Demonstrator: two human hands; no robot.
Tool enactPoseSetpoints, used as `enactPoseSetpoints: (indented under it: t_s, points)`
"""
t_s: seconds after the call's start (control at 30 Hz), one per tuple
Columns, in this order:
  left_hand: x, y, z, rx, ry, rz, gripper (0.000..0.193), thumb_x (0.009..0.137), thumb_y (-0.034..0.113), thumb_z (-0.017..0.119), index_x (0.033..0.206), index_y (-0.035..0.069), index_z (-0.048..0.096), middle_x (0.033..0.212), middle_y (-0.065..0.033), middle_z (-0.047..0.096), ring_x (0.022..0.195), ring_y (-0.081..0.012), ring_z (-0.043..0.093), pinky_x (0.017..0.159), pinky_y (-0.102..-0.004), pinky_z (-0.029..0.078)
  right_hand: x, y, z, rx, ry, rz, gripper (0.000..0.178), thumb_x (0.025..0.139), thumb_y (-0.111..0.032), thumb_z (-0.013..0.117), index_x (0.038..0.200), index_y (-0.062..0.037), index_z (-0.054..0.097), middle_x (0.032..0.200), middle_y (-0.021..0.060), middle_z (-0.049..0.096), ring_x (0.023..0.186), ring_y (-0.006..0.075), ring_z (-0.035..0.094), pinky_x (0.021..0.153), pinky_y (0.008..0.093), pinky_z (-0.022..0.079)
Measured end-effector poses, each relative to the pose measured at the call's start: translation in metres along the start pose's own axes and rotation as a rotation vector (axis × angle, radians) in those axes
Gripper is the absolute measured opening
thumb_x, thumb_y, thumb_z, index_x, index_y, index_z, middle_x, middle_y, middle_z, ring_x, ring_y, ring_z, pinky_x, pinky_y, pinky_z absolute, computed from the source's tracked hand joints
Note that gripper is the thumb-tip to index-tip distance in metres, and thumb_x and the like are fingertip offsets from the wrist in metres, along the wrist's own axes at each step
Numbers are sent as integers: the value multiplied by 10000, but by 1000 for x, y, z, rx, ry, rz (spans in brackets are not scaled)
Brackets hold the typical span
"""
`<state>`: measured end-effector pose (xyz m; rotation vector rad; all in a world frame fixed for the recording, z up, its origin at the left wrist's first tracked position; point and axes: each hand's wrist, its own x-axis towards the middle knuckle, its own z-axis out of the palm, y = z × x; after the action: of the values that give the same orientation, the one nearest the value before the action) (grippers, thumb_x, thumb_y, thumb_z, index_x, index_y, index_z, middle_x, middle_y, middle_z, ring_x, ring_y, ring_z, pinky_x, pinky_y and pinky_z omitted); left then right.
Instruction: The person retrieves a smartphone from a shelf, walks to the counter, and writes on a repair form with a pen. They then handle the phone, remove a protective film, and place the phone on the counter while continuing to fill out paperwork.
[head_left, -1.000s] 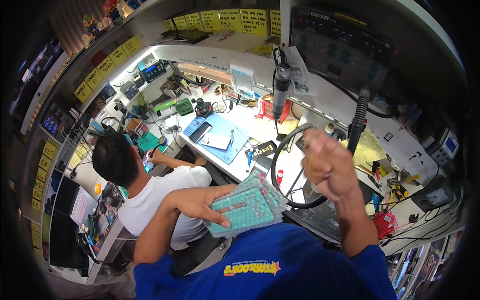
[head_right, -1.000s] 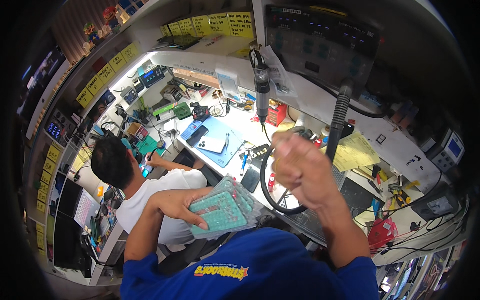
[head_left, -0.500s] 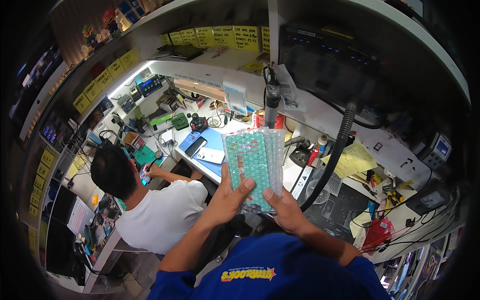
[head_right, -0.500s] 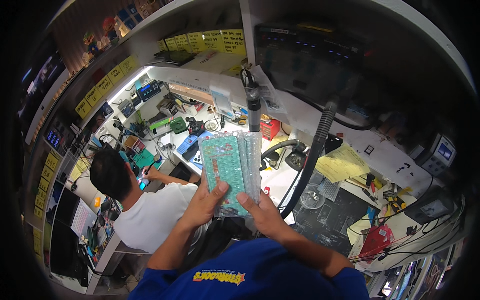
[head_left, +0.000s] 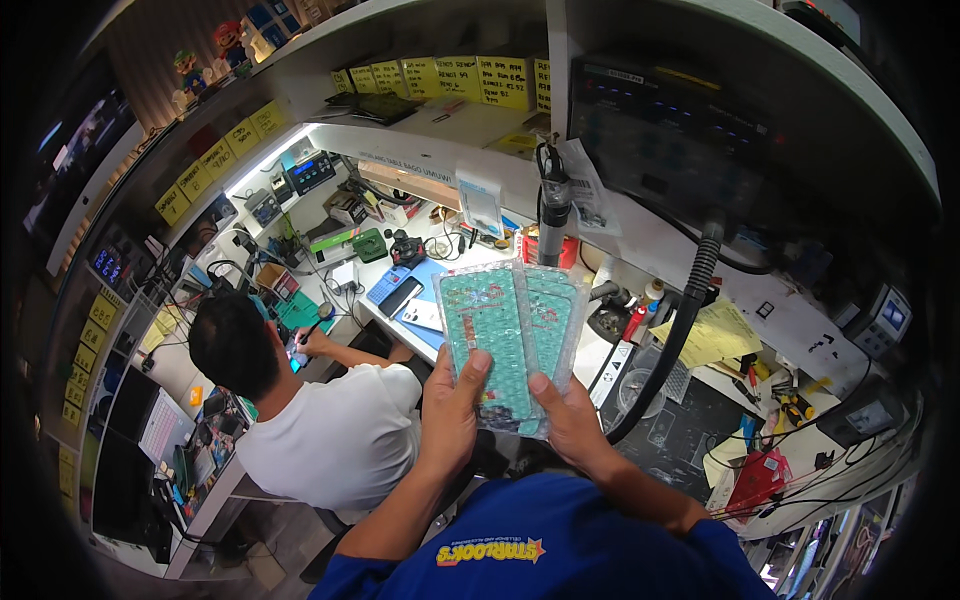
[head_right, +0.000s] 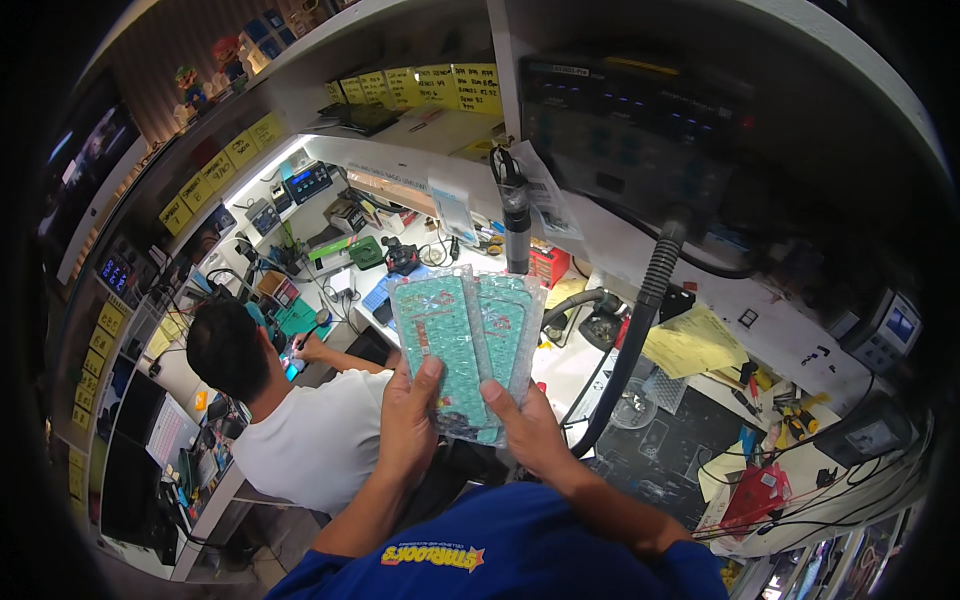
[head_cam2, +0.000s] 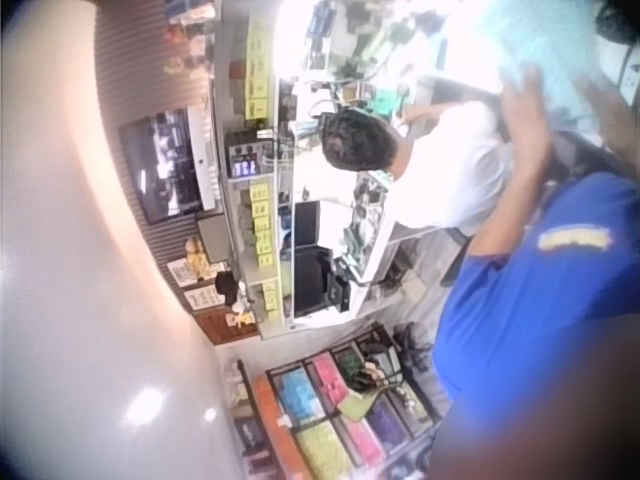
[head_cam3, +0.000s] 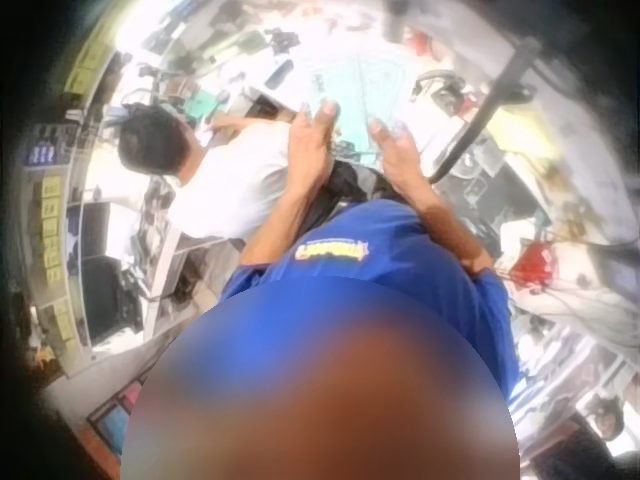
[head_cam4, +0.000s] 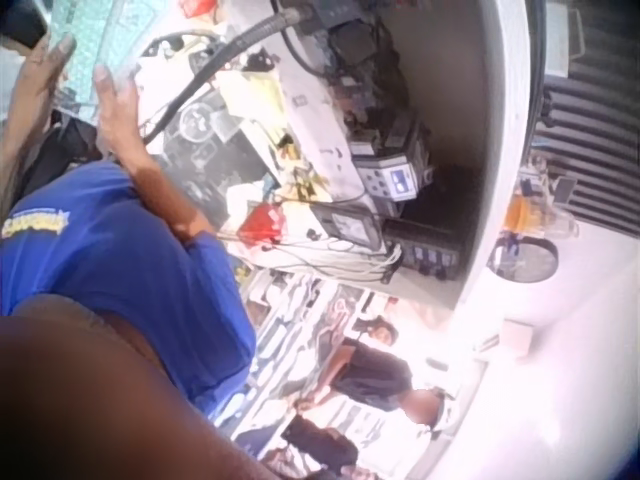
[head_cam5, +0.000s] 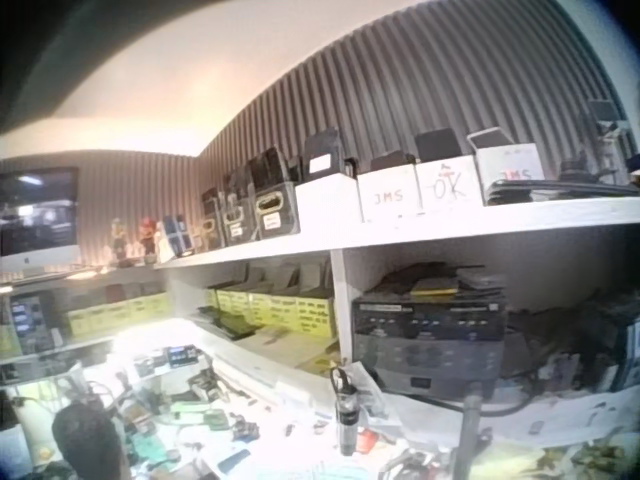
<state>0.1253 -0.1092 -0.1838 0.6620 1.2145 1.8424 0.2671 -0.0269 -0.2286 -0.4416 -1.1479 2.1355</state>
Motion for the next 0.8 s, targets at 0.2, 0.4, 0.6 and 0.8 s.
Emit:
enactPoseSetpoints:
  t_s: [0.2, 0.4, 0.6, 0.8]
  points:
    - [0, 19, -25, -197, 36, 185, 458, 1076, 270, 661, 1474, 78, 541, 1322, -56, 677, 1167, -143, 659, 1011, -335, 539, 7, 5, -6, 15, 89, -12, 556, 1118, -381, 604, 1476, 39, 528, 1367, 120, 668, 1217, 172, 634, 1073, 344, 495]
    - [-5, -1, -106, -430, -233, 105, 521, 1059, 348, 616, 1421, -22, 556, 1129, -110, 668, 902, -175, 649, 806, -310, 523, 9, -13, -9, -168, 98, -65, 531, 1113, -362, 619, 1446, 45, 545, 1327, 119, 686, 1175, 164, 652, 1039, 340, 516]
    - [5, -9, -61, -110, -288, -263, 565, 1108, 416, 555, 1477, -11, 524, 1073, -91, 639, 647, -130, 588, 638, -265, 488, 5, -23, -6, -345, 20, -81, 507, 1102, -357, 632, 1411, 40, 576, 1278, 134, 710, 1143, 180, 672, 1014, 343, 528]
    - [3, -1, -39, 196, -381, -224, 487, 1056, 249, 714, 1452, 24, 543, 1347, -68, 668, 1202, -130, 628, 1054, -301, 491, -2, -43, 9, -708, -81, -81, 448, 1100, -240, 584, 1453, 25, 513, 1272, 194, 710, 1144, 284, 707, 1019, 382, 530]
